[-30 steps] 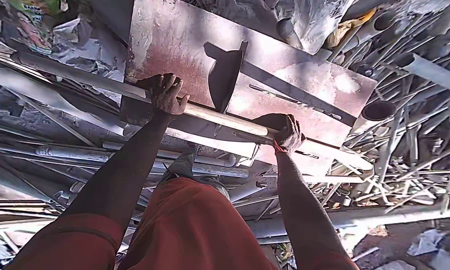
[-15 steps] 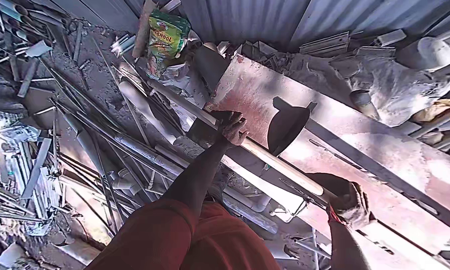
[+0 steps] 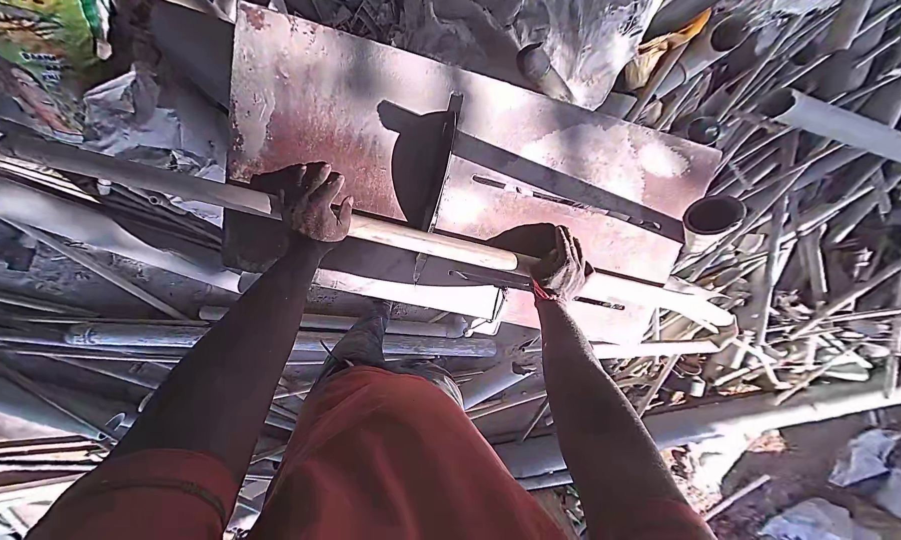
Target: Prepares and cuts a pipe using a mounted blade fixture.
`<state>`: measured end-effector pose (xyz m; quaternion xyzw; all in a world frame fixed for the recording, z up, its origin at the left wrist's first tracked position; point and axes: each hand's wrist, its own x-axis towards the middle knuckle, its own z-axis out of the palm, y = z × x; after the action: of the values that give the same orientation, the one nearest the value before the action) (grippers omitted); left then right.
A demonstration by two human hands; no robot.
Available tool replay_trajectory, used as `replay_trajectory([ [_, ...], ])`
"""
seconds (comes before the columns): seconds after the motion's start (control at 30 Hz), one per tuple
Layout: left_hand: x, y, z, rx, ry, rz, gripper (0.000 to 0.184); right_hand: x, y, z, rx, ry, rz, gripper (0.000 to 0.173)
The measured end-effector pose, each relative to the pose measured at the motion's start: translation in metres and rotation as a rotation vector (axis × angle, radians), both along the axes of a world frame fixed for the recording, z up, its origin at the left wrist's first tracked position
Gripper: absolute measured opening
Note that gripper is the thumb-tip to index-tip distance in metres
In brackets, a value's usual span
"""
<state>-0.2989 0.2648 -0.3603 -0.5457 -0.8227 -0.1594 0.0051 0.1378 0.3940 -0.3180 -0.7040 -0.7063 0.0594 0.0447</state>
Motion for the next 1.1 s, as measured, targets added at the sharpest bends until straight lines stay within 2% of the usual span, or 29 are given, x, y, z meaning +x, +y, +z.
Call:
replay_trajectory([
  [0.4,-0.002,0.009,-0.001,0.003,0.027,0.013,0.043,-0.008,0.003,0.002,0.079,-0.006,-0.032,0.049],
  [0.43,-0.002,0.01,0.0,-0.004,0.029,0.0,0.044,-0.018,0.003,0.025,-0.041,0.001,-0.067,0.05],
  [0.47,-0.002,0.011,0.002,-0.003,0.03,-0.015,0.045,-0.033,0.01,0.069,-0.336,-0.008,-0.111,0.052],
  [0.5,-0.003,0.011,0.002,0.015,0.037,-0.026,0.044,-0.042,0.015,0.09,-0.456,0.001,-0.142,0.052],
  [0.53,-0.004,0.012,0.001,0.025,0.041,-0.032,0.044,-0.043,0.015,0.09,-0.455,0.013,-0.15,0.052],
  [0.57,-0.005,0.012,0.0,0.029,0.045,-0.03,0.044,-0.035,0.011,0.069,-0.322,0.021,-0.128,0.051],
  [0.6,-0.004,0.013,0.0,0.021,0.043,-0.026,0.044,-0.02,0.006,0.028,-0.038,0.032,-0.083,0.049],
  [0.63,-0.005,0.014,0.001,0.0,0.036,-0.021,0.044,-0.01,0.006,0.004,0.082,0.028,-0.045,0.049],
  [0.83,-0.006,0.018,0.005,-0.1,-0.03,-0.012,0.047,-0.004,0.01,-0.005,0.028,0.014,-0.05,0.052],
  [1.1,-0.002,0.024,0.014,-0.105,-0.019,-0.016,0.044,-0.008,0.011,-0.006,0.033,0.035,-0.086,0.055],
])
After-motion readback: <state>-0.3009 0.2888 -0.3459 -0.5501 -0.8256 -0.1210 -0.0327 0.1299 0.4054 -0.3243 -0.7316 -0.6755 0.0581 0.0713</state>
